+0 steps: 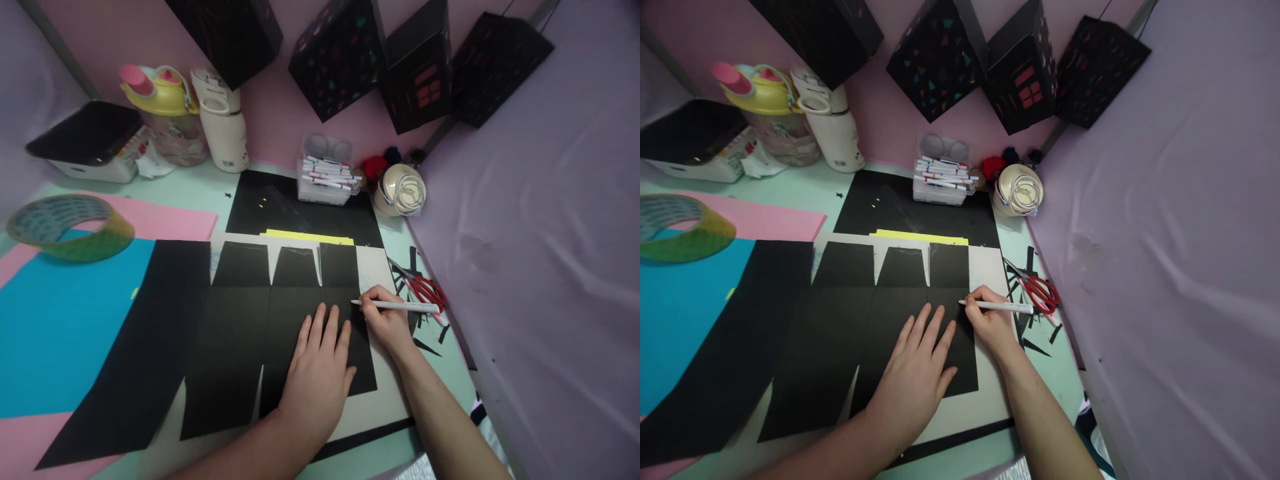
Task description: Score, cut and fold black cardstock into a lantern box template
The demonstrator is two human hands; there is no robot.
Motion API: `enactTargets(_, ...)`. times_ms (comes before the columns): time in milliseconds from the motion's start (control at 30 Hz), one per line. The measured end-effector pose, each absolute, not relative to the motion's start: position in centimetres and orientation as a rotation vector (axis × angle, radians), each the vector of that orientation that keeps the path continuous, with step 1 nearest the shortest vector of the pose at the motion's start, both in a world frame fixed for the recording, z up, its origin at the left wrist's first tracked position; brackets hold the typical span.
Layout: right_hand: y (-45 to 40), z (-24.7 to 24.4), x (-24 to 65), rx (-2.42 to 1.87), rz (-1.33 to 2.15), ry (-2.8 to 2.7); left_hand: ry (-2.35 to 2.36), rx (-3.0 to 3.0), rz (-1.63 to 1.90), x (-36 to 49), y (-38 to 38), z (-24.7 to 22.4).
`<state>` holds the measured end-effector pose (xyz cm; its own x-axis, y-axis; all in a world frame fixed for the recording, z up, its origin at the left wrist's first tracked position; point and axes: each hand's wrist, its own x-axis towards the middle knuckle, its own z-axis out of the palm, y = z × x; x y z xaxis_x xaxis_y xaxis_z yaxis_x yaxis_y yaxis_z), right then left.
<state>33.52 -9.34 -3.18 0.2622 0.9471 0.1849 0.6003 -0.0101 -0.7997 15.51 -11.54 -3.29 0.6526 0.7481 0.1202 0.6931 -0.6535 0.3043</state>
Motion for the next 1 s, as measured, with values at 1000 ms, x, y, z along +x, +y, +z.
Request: enactTargets(1000,-8.84,-3.63,34.22,-1.612,0.537,-1.176,1.16,2.633,0.297,15.38,-11.19,-3.65)
